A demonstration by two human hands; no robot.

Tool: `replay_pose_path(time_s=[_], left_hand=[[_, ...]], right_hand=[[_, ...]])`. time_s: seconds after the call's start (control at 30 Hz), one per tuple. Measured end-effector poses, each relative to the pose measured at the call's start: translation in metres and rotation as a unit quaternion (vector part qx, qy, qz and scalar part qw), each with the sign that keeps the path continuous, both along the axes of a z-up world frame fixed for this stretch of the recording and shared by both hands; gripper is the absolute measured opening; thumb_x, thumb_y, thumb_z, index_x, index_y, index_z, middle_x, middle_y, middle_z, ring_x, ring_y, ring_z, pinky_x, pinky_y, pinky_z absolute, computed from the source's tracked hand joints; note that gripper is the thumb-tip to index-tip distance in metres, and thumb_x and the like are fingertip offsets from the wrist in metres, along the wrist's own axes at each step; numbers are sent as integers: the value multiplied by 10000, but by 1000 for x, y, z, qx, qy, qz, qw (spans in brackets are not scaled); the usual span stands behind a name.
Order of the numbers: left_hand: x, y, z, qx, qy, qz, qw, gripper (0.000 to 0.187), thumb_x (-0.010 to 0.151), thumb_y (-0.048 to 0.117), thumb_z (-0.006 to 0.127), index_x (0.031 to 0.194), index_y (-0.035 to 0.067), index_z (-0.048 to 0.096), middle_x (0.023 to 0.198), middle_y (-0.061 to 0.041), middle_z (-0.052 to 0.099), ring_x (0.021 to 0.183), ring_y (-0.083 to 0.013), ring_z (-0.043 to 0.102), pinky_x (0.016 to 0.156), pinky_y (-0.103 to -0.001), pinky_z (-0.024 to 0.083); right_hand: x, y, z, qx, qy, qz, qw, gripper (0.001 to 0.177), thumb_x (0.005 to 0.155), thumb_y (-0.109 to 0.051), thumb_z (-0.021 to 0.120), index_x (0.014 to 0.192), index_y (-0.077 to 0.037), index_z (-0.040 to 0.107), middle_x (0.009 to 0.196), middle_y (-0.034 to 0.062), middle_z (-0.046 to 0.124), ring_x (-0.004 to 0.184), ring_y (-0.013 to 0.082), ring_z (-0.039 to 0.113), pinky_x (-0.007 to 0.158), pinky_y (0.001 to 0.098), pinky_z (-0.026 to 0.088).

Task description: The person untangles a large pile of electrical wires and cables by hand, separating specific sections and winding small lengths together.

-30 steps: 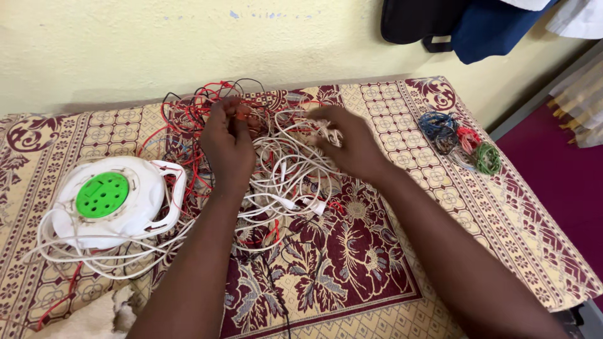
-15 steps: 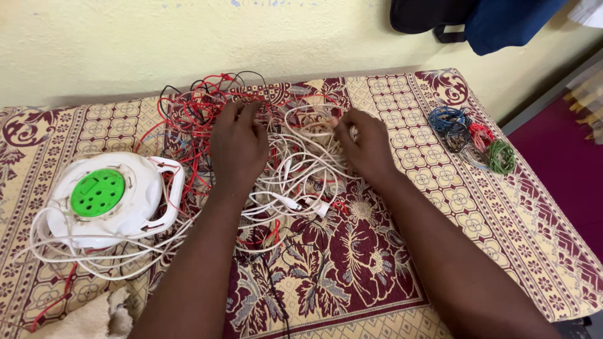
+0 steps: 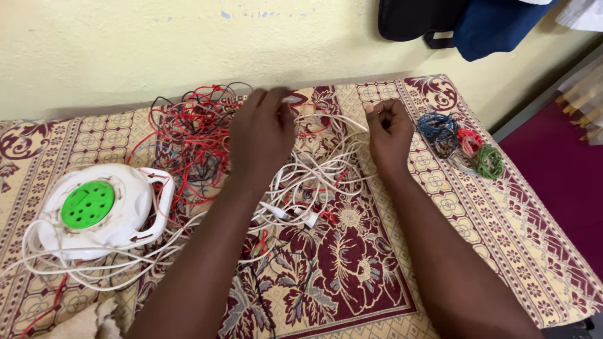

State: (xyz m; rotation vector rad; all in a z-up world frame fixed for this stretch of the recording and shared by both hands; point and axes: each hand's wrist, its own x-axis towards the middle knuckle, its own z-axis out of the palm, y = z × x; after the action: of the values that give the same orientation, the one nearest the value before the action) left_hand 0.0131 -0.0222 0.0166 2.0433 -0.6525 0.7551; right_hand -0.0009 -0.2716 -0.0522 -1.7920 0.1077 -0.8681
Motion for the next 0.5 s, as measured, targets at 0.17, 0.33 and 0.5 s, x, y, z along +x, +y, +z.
replay_pose_path(time_s=[0.17,0.33,0.5], left_hand=[[53,-48,-12,177,136,41,974,161,899,182,692,980,75,781,974,-188,715,886,-389,696,776,-498,548],[85,-58,-1,55,170,10,984,167,936,104,659,1028,126,797,954,-162,788,839,-285,757,796,-387,581],[70,-33,32,-242,81,-163,953,467,968,-150,502,1355,74,638,1150,-76,791,1050,-140,787,833,-266,626]], right_hand=[[7,-18,-16,67,11,24,997,132,1005,-119,710,978,-58,596,682,-25,524,591,50,432,531,224,344],[5,-7,-6,120,168,34,978,133,964,-174,610,1059,-101,668,724,5,679,552,125,610,466,289,449],[-11,12,15,-223,198,62,953,284,851,-145,786,1095,-49,677,798,97,729,668,198,699,616,349,535]])
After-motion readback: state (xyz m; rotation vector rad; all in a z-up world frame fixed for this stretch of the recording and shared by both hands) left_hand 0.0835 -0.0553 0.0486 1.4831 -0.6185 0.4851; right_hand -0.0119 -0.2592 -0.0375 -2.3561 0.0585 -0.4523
